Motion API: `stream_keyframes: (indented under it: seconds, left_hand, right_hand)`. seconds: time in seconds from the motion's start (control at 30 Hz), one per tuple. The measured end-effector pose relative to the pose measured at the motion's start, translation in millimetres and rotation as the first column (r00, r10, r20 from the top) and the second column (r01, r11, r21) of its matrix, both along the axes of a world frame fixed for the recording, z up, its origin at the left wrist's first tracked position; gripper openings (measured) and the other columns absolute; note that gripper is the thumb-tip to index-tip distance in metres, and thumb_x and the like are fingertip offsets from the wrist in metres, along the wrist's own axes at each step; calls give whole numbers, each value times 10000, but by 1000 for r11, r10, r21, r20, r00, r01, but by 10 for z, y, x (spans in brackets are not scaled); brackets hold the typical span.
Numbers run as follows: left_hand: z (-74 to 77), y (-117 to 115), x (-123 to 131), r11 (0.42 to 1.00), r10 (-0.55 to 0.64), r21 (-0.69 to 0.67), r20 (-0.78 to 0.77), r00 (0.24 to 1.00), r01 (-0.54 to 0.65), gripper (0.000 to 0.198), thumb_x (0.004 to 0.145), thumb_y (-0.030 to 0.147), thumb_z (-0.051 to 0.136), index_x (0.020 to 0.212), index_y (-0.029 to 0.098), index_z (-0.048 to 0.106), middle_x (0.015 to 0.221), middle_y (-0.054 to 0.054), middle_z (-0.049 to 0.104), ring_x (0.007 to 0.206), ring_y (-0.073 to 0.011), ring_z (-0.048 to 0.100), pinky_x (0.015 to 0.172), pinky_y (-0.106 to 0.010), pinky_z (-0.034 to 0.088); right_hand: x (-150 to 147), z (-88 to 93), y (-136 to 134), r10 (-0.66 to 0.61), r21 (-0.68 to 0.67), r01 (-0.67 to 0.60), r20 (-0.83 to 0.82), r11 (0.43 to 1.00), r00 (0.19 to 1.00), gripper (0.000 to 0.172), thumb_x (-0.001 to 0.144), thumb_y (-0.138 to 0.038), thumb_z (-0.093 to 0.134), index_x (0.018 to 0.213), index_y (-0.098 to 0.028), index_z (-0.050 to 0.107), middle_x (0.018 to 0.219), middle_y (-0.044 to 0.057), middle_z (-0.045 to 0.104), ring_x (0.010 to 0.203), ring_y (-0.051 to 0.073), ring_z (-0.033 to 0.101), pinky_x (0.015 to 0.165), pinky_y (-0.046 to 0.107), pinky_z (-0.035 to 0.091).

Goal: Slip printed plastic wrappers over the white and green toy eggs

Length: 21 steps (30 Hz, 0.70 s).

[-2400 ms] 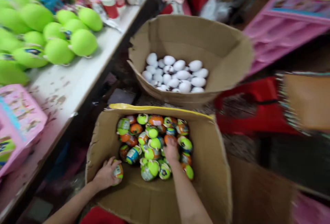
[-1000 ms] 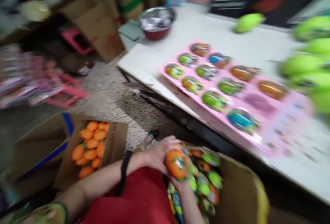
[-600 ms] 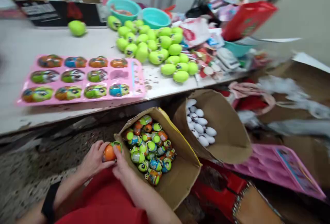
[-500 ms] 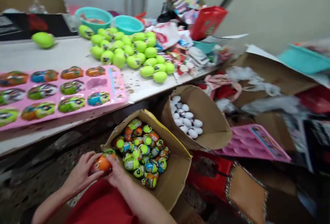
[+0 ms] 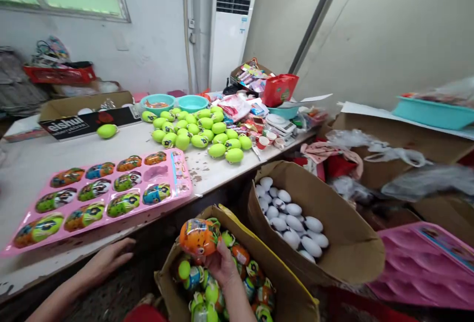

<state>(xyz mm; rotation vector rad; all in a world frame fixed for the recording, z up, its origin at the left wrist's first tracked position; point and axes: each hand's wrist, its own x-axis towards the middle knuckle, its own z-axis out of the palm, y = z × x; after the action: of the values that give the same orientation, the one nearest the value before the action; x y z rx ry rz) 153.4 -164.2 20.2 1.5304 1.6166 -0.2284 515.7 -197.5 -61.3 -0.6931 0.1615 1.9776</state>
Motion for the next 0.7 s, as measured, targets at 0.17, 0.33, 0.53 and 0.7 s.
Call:
stream_keyframes:
  seconds: [0.17,0.33,0.53,0.7]
  left_hand:
    - [439,921,629,970,243,-142,572,783,-197,654,780,451,628,1371,281,408,1451,-82,428,1254,-266,480,1045,-407,385]
    - [364,1538,719,938,332,-323,739,586,-124,891,651,337,767,1420,269,323,1363,-96,484,1158,-262,542,987,-415,440]
    - [97,1471,314,979,-129,202,544,829,20,878,625,192,724,1401,257,318,1429,-116,375,1289,-286,400,1087,-467,331]
    - [-30,1510,150,902,-317,385,279,907,197,864,621,385,768,1381,286,370,1374,-117,424,1231,-318,438,1021,-482,386]
  right_hand:
    - [-445,122,654,-12,57,10,45,998,999,509,579,-420,836,1027,-259,656,942,15,724,841,231,665,759,374,526]
    - [-1062,287,1238,-3,23,2,62,1000,998,507,613,-499,796,1039,-266,650,987,18,713,916,232,652,791,385,528]
    - [-1720,419,1373,-37,-33,47,257,998,966,536,726,-434,753,1193,-255,562,1139,44,657,1034,232,614,876,398,503]
    - [-2044,386,1350,8,-62,21,434,998,901,539,736,-418,740,1210,-249,549,1170,47,635,1091,236,586,947,394,469]
